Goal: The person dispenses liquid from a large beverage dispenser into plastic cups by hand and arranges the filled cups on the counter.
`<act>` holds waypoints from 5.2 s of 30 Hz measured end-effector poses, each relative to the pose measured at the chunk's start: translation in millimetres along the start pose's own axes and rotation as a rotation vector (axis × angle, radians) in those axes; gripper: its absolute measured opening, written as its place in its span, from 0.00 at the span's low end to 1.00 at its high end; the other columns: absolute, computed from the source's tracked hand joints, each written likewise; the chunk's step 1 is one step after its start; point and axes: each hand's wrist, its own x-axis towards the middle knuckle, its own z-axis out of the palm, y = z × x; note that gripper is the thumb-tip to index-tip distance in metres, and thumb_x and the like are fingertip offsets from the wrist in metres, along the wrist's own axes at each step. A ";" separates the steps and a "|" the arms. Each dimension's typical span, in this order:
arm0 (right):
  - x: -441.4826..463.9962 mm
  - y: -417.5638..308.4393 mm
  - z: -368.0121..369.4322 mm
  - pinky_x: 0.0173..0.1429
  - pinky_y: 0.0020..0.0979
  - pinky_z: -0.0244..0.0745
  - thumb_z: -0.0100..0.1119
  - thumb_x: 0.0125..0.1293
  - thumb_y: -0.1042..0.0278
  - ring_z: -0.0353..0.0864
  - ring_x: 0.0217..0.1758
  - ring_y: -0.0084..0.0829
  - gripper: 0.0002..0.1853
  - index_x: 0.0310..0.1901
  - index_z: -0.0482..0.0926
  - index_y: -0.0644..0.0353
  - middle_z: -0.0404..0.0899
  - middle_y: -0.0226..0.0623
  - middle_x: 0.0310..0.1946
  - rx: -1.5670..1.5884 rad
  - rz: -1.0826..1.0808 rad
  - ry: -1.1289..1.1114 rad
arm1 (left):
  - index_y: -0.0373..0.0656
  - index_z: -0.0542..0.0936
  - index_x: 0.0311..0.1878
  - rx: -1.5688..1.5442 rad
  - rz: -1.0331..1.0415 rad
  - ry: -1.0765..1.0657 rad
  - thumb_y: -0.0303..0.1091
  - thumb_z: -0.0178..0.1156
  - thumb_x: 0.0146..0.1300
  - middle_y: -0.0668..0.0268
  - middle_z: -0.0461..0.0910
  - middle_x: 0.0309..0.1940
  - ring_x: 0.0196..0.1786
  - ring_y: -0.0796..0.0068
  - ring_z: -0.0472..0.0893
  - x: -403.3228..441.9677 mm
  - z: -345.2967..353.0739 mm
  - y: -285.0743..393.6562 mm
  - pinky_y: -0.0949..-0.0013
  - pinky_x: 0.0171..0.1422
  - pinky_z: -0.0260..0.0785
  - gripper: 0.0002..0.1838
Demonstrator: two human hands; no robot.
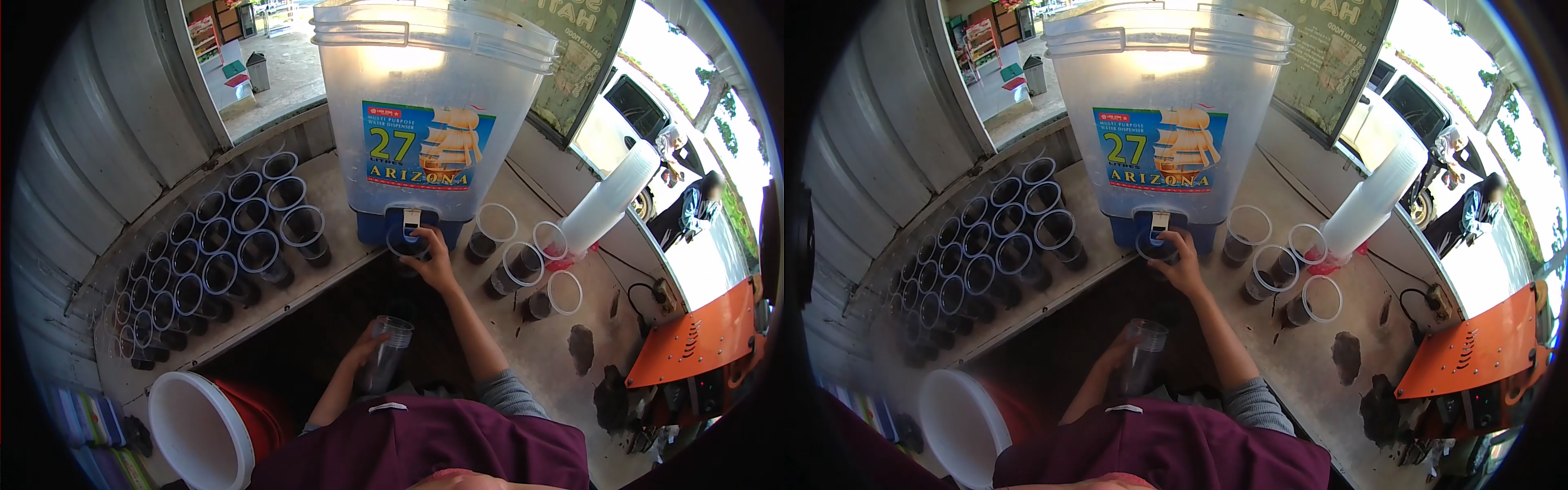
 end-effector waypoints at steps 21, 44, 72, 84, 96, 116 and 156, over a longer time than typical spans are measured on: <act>0.1 1.3 -0.8 0.56 0.32 0.65 0.71 0.38 0.75 0.69 0.54 0.36 0.29 0.46 0.70 0.57 0.66 0.40 0.49 -0.069 -0.028 -0.024 | 0.47 0.62 0.60 0.096 0.102 0.033 0.31 0.70 0.42 0.60 0.71 0.53 0.57 0.66 0.70 9.3 -7.0 6.8 0.66 0.60 0.62 0.39; 13.5 -48.2 -26.7 0.51 0.40 0.68 0.72 0.38 0.64 0.73 0.47 0.51 0.39 0.53 0.60 0.53 0.74 0.51 0.41 -0.296 0.202 -0.024 | 0.42 0.67 0.55 0.427 0.673 0.414 0.39 0.78 0.23 0.59 0.72 0.49 0.54 0.61 0.72 102.9 12.7 65.7 0.61 0.58 0.64 0.48; -135.4 -107.2 -290.7 0.60 0.41 0.62 0.69 0.34 0.76 0.68 0.57 0.41 0.41 0.54 0.61 0.55 0.66 0.45 0.51 -0.503 0.229 0.864 | 0.39 0.62 0.60 0.386 0.999 0.686 0.40 0.77 0.33 0.56 0.64 0.56 0.60 0.59 0.63 92.7 70.0 124.4 0.60 0.64 0.52 0.48; -123.5 -15.2 -296.5 0.58 0.37 0.65 0.69 0.39 0.77 0.65 0.59 0.40 0.40 0.56 0.57 0.58 0.62 0.48 0.54 -0.358 0.292 0.740 | 0.39 0.62 0.59 0.363 1.039 0.645 0.39 0.77 0.32 0.57 0.64 0.55 0.59 0.59 0.64 96.7 65.1 122.9 0.60 0.64 0.52 0.49; -69.4 -112.3 -113.1 0.44 0.27 0.74 0.54 0.51 0.86 0.77 0.40 0.32 0.13 0.40 0.70 0.67 0.75 0.42 0.36 -0.052 0.031 0.239 | 0.40 0.62 0.58 0.333 1.032 0.638 0.38 0.78 0.29 0.58 0.66 0.52 0.56 0.63 0.67 94.7 64.2 125.8 0.62 0.60 0.58 0.49; 8.2 -23.9 7.3 0.50 0.35 0.70 0.77 0.32 0.60 0.76 0.46 0.42 0.41 0.48 0.61 0.62 0.74 0.48 0.42 -0.119 0.319 0.188 | 0.39 0.64 0.59 0.324 0.873 0.540 0.41 0.74 0.33 0.55 0.72 0.52 0.55 0.63 0.73 66.4 61.6 132.9 0.64 0.57 0.64 0.46; 5.3 -23.8 -3.0 0.54 0.34 0.67 0.72 0.36 0.71 0.72 0.49 0.41 0.27 0.43 0.76 0.55 0.72 0.43 0.44 -0.106 0.052 0.083 | 0.45 0.61 0.62 -0.330 0.179 -0.081 0.53 0.60 0.53 0.57 0.70 0.53 0.51 0.61 0.74 3.5 -4.1 47.0 0.59 0.55 0.68 0.37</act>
